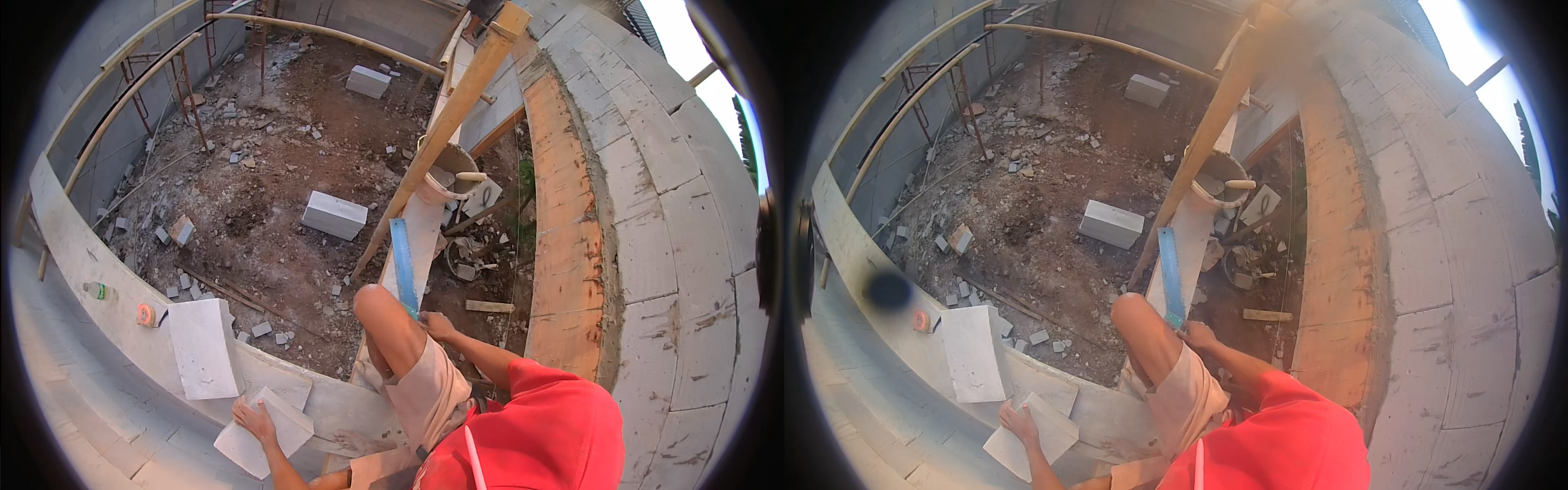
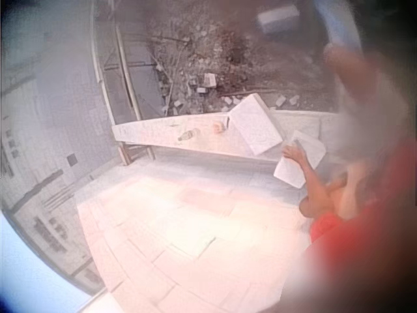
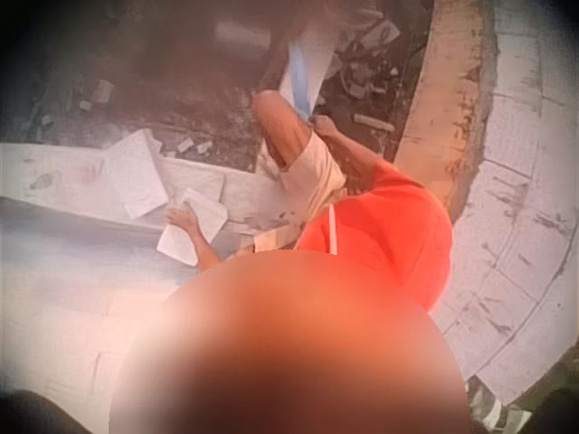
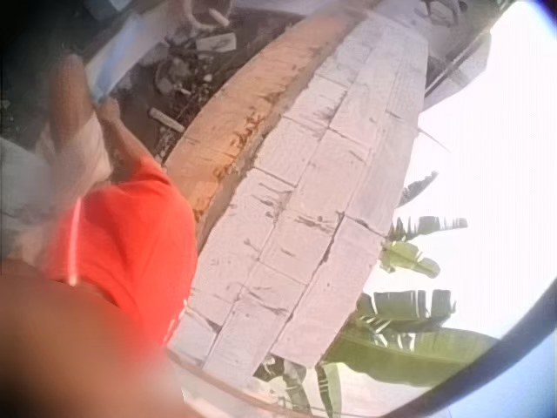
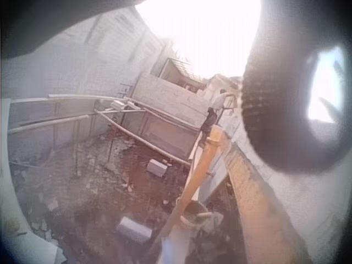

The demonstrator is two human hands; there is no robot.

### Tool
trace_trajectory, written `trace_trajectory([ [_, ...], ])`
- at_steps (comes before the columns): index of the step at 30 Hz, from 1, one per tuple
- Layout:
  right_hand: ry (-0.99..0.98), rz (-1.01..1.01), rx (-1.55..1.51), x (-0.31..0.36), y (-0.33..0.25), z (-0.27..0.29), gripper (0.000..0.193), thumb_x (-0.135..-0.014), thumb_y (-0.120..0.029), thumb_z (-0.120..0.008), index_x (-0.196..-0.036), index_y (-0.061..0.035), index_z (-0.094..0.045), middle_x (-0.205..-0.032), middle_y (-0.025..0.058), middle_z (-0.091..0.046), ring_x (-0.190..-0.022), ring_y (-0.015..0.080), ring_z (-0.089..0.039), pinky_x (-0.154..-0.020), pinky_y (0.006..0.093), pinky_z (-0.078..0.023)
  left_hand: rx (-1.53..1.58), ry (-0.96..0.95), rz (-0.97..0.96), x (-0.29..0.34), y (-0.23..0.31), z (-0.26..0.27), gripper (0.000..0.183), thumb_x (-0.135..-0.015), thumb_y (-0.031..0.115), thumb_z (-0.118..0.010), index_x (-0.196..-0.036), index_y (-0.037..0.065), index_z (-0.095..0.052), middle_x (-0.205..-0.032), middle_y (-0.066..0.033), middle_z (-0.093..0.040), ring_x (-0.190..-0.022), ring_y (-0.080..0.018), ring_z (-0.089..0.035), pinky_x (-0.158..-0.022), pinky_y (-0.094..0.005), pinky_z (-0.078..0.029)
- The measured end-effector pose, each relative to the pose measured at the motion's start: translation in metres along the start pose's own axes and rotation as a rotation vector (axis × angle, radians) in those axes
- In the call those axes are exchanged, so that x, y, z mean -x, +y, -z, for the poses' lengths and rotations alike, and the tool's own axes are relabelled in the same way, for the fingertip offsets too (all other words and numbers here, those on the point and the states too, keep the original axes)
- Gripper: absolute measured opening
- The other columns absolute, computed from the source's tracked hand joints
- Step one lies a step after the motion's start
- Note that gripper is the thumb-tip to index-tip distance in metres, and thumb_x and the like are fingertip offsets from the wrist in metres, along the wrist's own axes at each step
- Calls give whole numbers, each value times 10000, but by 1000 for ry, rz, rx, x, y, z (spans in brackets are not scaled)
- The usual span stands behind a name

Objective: The person measures and cuts a white block using a tape measure and hand saw. They then apply mortar to the block and place it on a curved wall, adjusting its position to fit.

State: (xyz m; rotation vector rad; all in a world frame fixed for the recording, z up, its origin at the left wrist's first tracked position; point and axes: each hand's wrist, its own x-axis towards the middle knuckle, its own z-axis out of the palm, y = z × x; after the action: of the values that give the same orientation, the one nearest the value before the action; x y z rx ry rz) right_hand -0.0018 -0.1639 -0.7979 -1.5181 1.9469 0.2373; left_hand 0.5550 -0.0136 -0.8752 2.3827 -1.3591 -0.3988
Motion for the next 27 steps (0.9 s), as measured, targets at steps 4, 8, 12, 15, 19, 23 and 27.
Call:
trace_trajectory([
  [4,-52,-28,-201,77,-9,84,390,-950,-422,-616,-1018,-51,-715,-911,192,-737,-910,370,-715,-825,468,-542,152,-133,46,-12,57,95,400,-906,235,-699,-1234,34,-590,-1230,-162,-602,-1209,-341,-526,-1088,-478,-359],
  [8,-124,-63,-326,179,-17,149,391,-957,-424,-616,-1011,-51,-722,-823,158,-741,-796,309,-737,-788,433,-558,409,-295,162,-1,135,208,277,-907,193,-703,-1094,-3,-643,-1065,-150,-690,-997,-282,-655,-913,-395,-508],
  [12,-279,-127,-306,273,-28,210,380,-952,-407,-626,-1025,-48,-728,-823,157,-746,-728,278,-737,-758,406,-571,514,-443,353,25,198,311,227,-931,173,-674,-1069,-6,-654,-1021,-110,-694,-913,-214,-676,-844,-356,-548],
  [15,-226,-1,-233,313,-37,251,360,-948,-381,-637,-1024,-41,-730,-820,146,-745,-677,245,-727,-711,392,-578,720,-429,366,46,229,357,227,-951,169,-644,-1077,-20,-641,-1043,-144,-683,-923,-232,-686,-838,-361,-569],
  [19,-185,-146,-546,333,-48,289,342,-956,-358,-637,-1014,-31,-718,-806,99,-725,-670,193,-711,-620,351,-576,719,-538,598,81,236,394,362,-955,268,-614,-1262,75,-594,-1245,-138,-648,-1098,-282,-657,-912,-496,-488],
  [23,-68,-199,-737,340,-53,312,310,-970,-337,-644,-995,-33,-698,-798,50,-691,-679,148,-701,-561,294,-557,655,-662,779,123,240,410,497,-974,395,-590,-1398,145,-520,-1326,-94,-636,-1134,-266,-635,-978,-533,-402],
  [27,-11,-232,-901,353,-47,318,287,-966,-324,-657,-984,-42,-704,-791,47,-696,-668,137,-697,-559,275,-556,578,-750,887,147,250,414,474,-1002,385,-552,-1395,120,-534,-1297,-93,-664,-1137,-261,-640,-941,-504,-423],
])
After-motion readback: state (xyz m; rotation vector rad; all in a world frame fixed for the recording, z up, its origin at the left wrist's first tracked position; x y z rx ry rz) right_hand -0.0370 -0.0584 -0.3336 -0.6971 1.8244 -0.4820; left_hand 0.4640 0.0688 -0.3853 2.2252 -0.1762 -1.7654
